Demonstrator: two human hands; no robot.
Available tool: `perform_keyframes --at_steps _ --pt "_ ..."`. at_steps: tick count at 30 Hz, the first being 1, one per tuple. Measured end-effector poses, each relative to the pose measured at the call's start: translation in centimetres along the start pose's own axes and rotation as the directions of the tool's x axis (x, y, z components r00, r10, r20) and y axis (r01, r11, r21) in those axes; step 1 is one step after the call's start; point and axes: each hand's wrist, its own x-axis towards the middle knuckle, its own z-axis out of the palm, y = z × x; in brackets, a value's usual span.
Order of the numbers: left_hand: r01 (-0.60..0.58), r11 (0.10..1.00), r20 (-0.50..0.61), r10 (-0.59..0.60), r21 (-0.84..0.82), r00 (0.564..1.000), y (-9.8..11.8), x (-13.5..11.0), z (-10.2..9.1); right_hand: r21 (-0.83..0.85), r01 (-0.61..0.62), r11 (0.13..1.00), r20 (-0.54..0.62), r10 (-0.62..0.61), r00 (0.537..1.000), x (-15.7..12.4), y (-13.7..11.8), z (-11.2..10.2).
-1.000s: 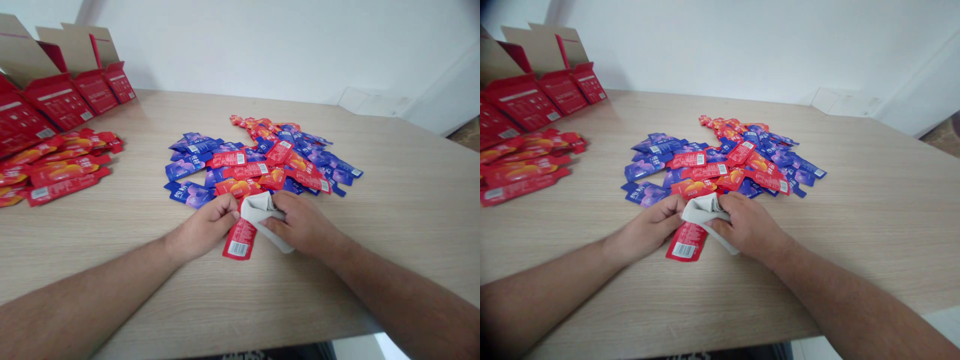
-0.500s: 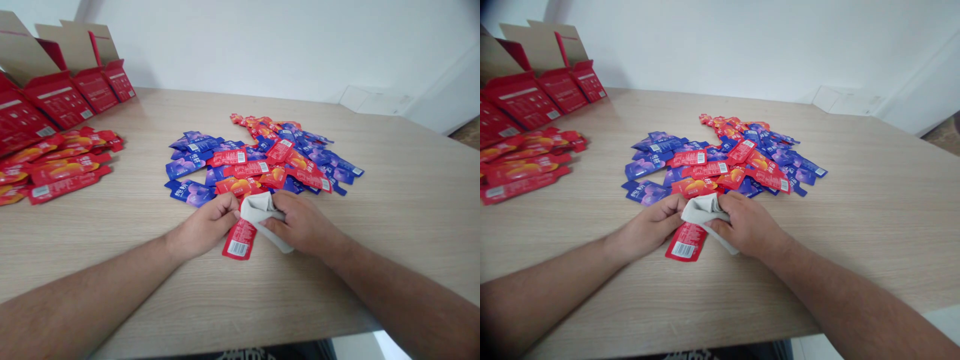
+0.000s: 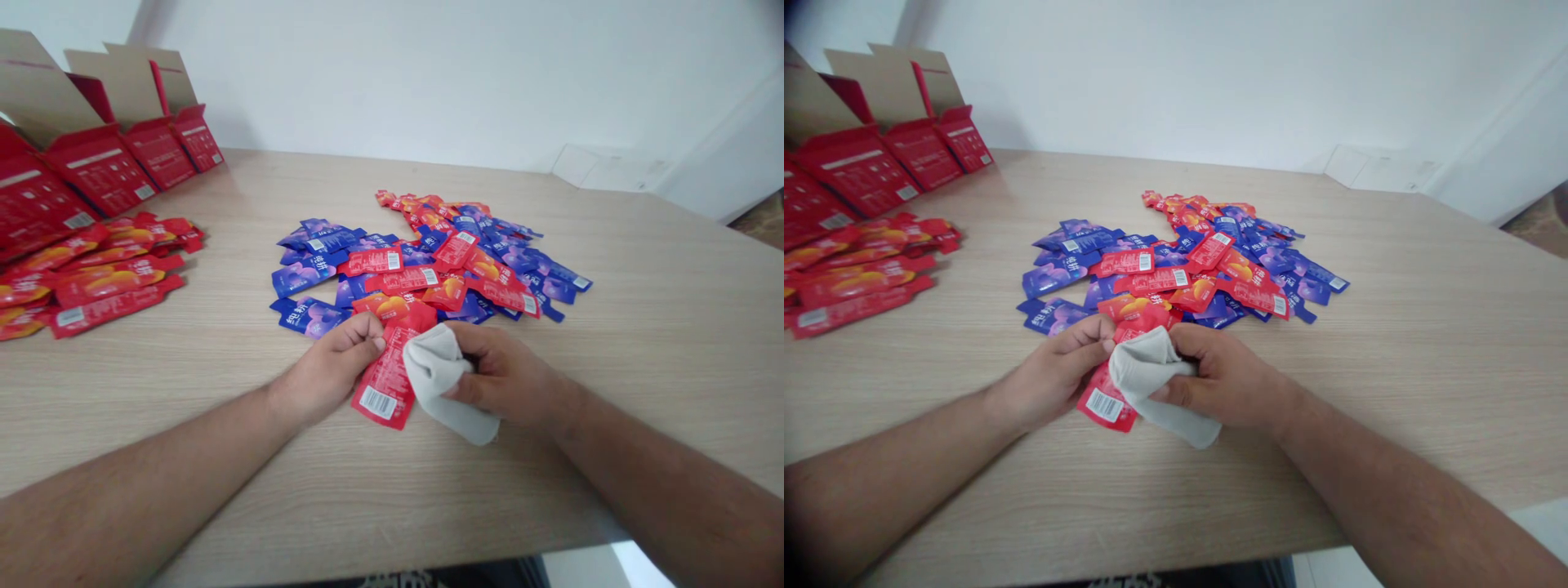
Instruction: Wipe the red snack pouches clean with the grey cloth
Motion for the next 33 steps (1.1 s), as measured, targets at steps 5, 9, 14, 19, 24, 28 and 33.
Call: perform_keyframes --at_steps 5,9,14,19,24,28,33 --pt "0.045 0.981 -0.066 -0.058 -0.188 0.996 0.8 -0.4 0.7 0.349 0.019 0.937 -0.163 0.041 0.986 -0.7 0.6 -0.2" --pt "0.233 0.947 0.044 -0.229 -0.221 0.972 1.4 -0.8 0.8 0.281 -0.021 0.959 -0.238 0.091 0.967 -0.7 1.1 -0.2" --pt "0.465 0.856 0.329 -0.382 -0.227 0.863 1.6 -1.2 0.5 -0.012 0.080 0.997 -0.113 -0.081 0.990 -0.2 0.6 0.2" --pt "0.640 0.735 0.484 -0.486 -0.225 0.728 1.5 -1.4 0.5 -0.052 0.169 0.984 -0.041 -0.171 0.984 -0.3 -0.1 1.0" --pt "0.607 0.771 0.394 -0.505 -0.195 0.768 1.2 -1.6 1.0 -0.072 0.137 0.988 -0.053 -0.141 0.989 -0.4 -0.6 1.3" --pt "0.371 0.905 0.210 -0.330 -0.207 0.921 0.6 -1.6 1.7 -0.077 0.024 0.997 -0.161 -0.036 0.986 -0.4 -0.6 0.7" --pt "0.059 0.994 0.007 -0.059 -0.096 0.998 0.0 -0.8 1.5 -0.098 -0.192 0.977 -0.234 0.164 0.958 -0.1 0.1 -0.2"
